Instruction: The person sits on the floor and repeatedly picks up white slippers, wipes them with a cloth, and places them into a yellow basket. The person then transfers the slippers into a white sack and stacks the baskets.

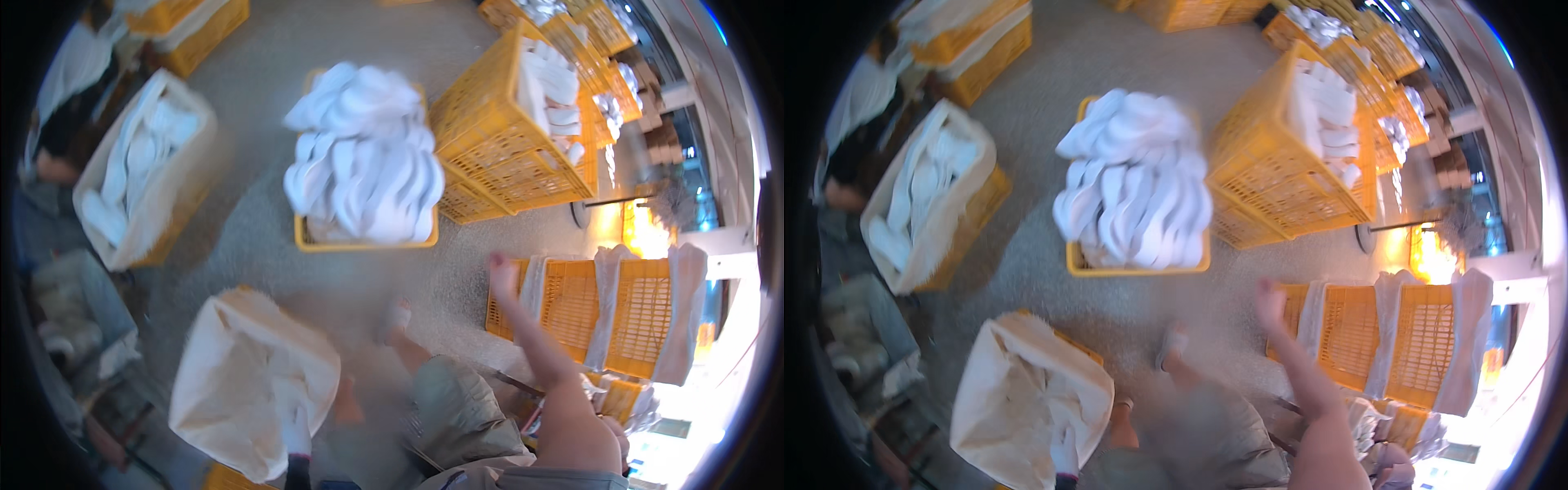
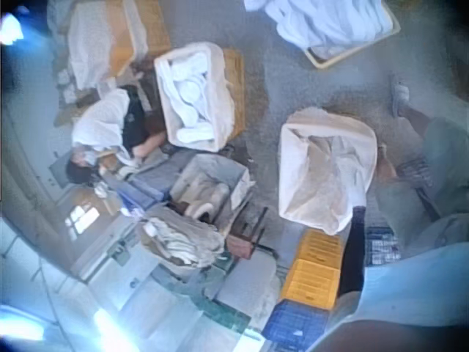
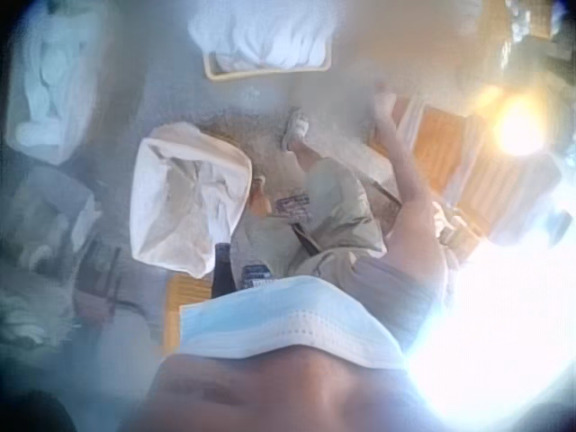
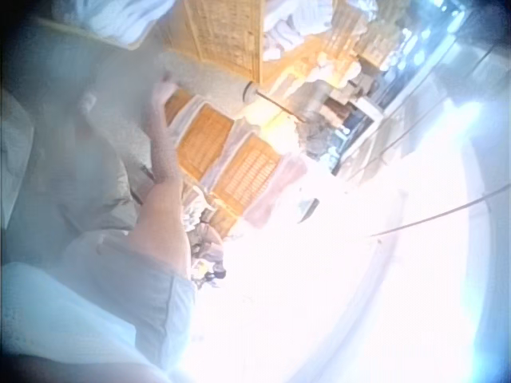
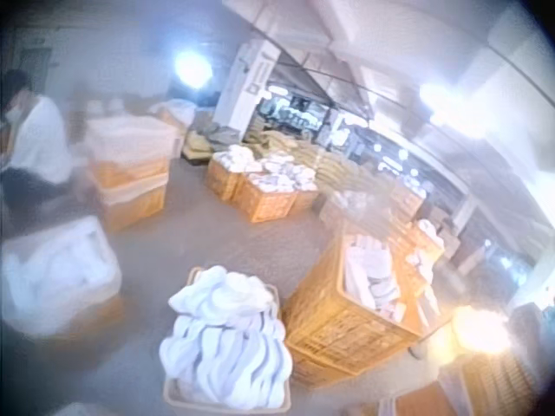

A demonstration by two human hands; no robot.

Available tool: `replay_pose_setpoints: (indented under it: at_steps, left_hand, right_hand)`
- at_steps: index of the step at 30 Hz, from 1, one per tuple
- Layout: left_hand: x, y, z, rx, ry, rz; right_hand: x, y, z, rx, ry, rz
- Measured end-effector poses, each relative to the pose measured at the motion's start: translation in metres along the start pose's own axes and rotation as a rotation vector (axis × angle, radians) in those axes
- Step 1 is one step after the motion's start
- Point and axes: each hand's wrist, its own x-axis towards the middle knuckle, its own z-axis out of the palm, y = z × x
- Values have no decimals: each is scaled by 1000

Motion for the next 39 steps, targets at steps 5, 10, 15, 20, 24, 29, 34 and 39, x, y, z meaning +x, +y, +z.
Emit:
replay_pose_setpoints:
  at_steps: [5,10,15,20,24,29,34,39]
  left_hand:
    - [-37,59,55,230,-64,-201]
    - [-20,137,150,398,-278,-58]
    - [-10,266,216,421,-313,139]
    - [-37,328,182,388,-279,432]
    - [-35,294,127,398,-292,151]
    - [-8,212,80,519,-456,-37]
    - [46,177,63,589,-573,26]
    - [79,219,116,1393,-918,748]
  right_hand:
    - [237,-40,-152,-234,597,-696]
    - [344,-61,-160,-425,50,-589]
    - [356,-33,-181,-410,-33,-673]
    - [310,17,-209,-466,-186,-614]
    - [243,71,-217,-485,-198,-593]
    - [122,150,-221,-454,-153,-628]
    - [-36,233,-219,-470,-105,-574]
    - [-189,295,-227,-457,-111,-418]
